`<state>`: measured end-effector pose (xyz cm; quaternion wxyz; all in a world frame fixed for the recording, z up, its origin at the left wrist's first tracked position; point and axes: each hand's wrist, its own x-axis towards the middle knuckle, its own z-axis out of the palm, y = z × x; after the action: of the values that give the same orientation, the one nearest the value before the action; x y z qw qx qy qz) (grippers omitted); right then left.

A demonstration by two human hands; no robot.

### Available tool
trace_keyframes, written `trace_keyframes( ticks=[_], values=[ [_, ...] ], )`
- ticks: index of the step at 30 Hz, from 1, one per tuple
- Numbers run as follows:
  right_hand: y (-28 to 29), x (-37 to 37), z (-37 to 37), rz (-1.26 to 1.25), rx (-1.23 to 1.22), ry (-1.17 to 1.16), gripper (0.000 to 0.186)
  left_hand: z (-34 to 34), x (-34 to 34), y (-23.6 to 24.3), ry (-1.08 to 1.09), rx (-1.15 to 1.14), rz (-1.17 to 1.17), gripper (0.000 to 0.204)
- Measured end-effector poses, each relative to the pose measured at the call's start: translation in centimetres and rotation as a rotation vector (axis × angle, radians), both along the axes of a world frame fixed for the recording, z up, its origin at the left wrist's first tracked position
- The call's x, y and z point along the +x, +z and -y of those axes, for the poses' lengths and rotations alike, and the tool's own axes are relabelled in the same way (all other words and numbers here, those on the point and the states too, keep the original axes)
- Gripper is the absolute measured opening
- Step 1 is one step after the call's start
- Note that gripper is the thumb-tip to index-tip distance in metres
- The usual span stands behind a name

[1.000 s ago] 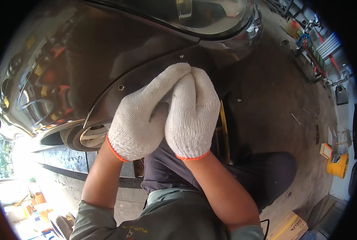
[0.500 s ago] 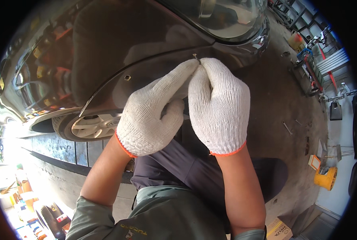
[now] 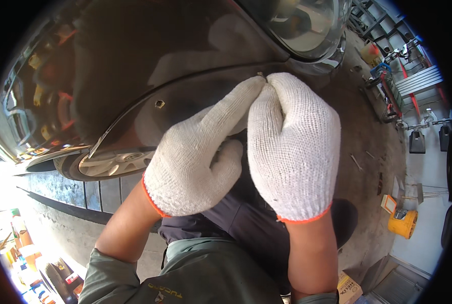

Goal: The person uses a power drill to remove screws from the front bumper of a car, then manually removes the screws and clips. They continue to detach fasteners and adjust the bumper area while sitting on the floor.

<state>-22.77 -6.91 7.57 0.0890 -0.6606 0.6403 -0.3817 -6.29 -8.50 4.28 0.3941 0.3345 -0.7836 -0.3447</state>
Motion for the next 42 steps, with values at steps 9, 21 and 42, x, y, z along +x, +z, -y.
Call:
trace_keyframes(
  ticks=[9,21,42],
  values=[
    [3.8,-2.7,2.3,-0.42,0.029,0.257,0.014,-0.7,1.3,-1.6,0.036,-0.273,-0.09,0.053],
    [5.0,-2.5,2.6,-0.969,-0.054,0.297,0.011,-1.0,11.2,-1.1,0.718,-1.021,0.134,0.032],
    [-0.4,-9.4,2.4,-0.048,0.17,0.586,0.016,1.1,8.0,-0.3,0.733,-1.185,0.361,0.026]
  ],
)
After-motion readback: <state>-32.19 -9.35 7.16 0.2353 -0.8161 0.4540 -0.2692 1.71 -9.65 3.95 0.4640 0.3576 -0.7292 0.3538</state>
